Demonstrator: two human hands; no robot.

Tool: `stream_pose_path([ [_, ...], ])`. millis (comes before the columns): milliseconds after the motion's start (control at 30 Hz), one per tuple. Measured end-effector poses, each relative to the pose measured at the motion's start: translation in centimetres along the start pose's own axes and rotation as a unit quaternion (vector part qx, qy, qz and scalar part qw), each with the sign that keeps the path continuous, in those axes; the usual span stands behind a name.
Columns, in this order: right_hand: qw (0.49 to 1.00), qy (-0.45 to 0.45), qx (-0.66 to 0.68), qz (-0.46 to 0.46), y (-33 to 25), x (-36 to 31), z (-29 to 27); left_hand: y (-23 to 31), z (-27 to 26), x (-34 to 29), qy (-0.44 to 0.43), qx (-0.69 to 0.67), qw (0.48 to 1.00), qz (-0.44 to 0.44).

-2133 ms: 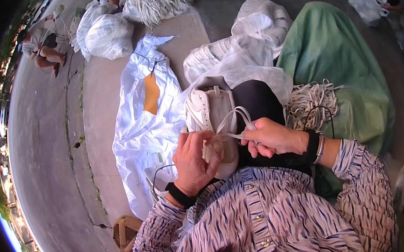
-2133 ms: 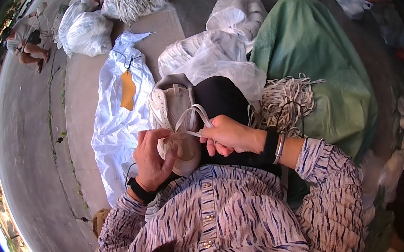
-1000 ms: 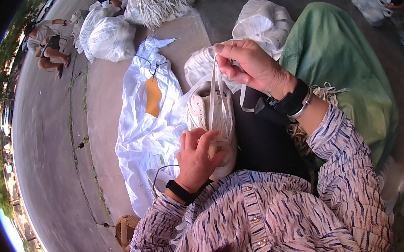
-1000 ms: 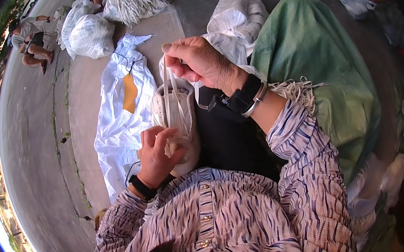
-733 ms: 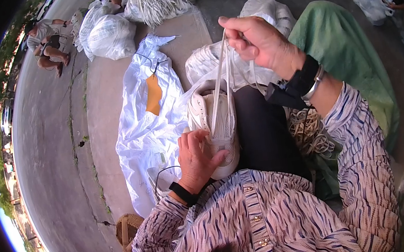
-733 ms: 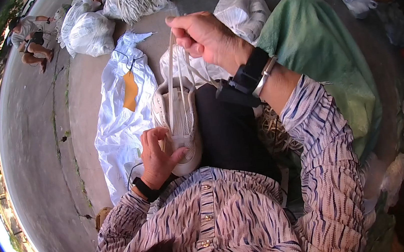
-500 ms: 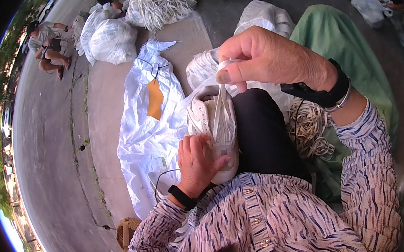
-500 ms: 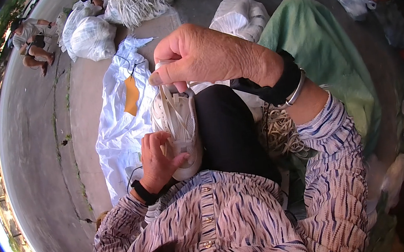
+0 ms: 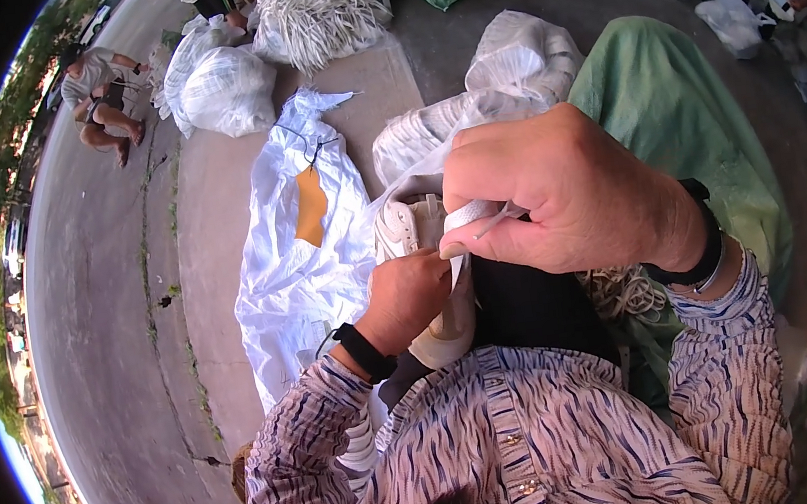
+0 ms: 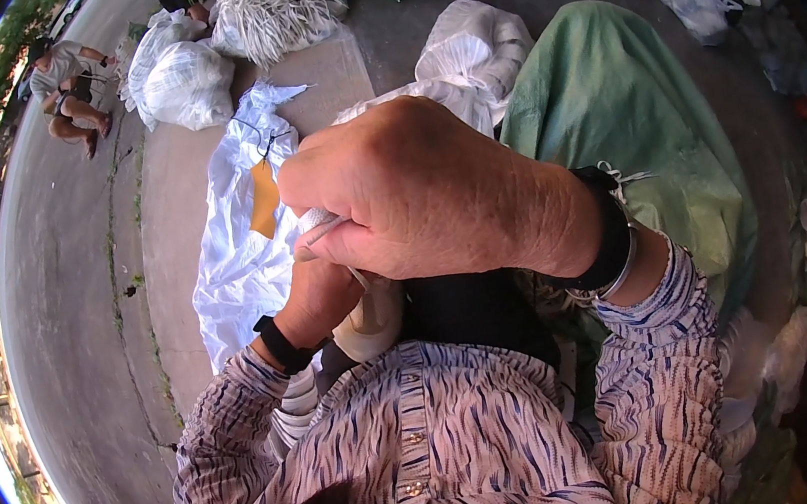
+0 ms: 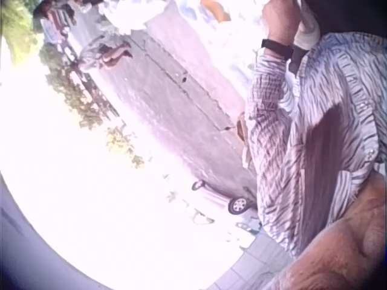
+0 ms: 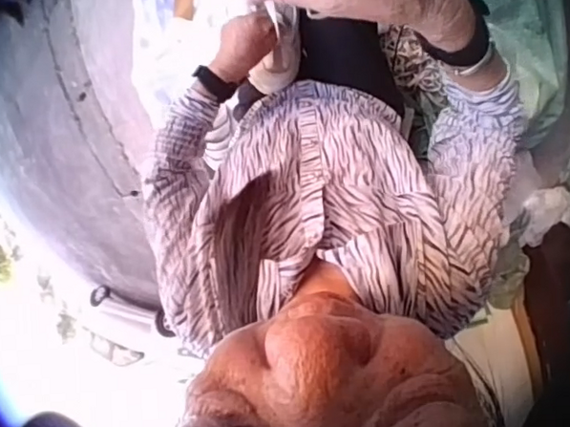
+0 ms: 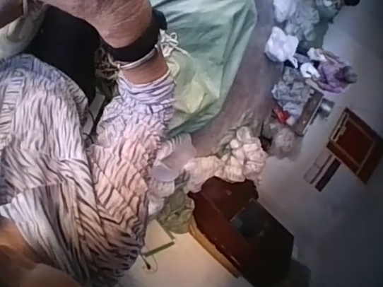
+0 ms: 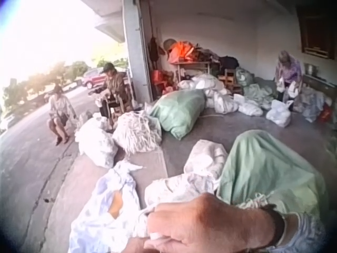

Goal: Lacing a sneaker and then inspecting shoe components in a manufacturing setting.

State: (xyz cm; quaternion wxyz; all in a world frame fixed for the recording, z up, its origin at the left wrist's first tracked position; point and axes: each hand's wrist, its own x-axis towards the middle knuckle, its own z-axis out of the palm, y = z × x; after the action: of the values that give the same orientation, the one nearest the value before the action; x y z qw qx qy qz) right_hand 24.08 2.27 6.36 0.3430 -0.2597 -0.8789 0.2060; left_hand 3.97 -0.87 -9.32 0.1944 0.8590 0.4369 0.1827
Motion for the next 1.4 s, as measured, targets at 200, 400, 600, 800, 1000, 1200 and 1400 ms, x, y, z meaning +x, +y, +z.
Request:
stream_pose_path([
  [200, 0.994, 0.014, 0.060, 0.094, 0.5, -5.1, -1.5, -0.5, 0.6, -2.7, 0.118, -0.532, 0.784, -0.298],
  [400, 0.813, 0.137, 0.284, 0.490, 4.4, -15.3, -3.4, -4.0, -4.7, -3.4, 0.306, -0.641, 0.623, -0.327],
  [600, 0.665, 0.189, 0.358, 0.628, 10.5, -28.8, -1.1, -16.0, -11.3, -8.3, 0.354, -0.732, 0.528, -0.245],
  [800, 0.517, 0.204, 0.082, 0.827, 11.0, -46.4, -5.3, -31.2, -26.0, -27.5, 0.588, -0.448, 0.473, -0.480],
  [1000, 0.505, 0.259, 0.159, 0.808, 9.9, -48.8, -5.1, -33.1, -31.1, -41.4, 0.658, -0.328, 0.403, -0.545],
  [1200, 0.762, 0.228, 0.286, 0.535, 11.3, -24.8, 3.9, -25.5, -14.2, -19.6, 0.351, -0.421, 0.665, -0.506],
  [1400, 0.871, -0.017, 0.243, 0.428, 4.6, -11.1, 9.6, -4.3, -3.5, -3.3, 0.215, -0.444, 0.855, -0.160],
])
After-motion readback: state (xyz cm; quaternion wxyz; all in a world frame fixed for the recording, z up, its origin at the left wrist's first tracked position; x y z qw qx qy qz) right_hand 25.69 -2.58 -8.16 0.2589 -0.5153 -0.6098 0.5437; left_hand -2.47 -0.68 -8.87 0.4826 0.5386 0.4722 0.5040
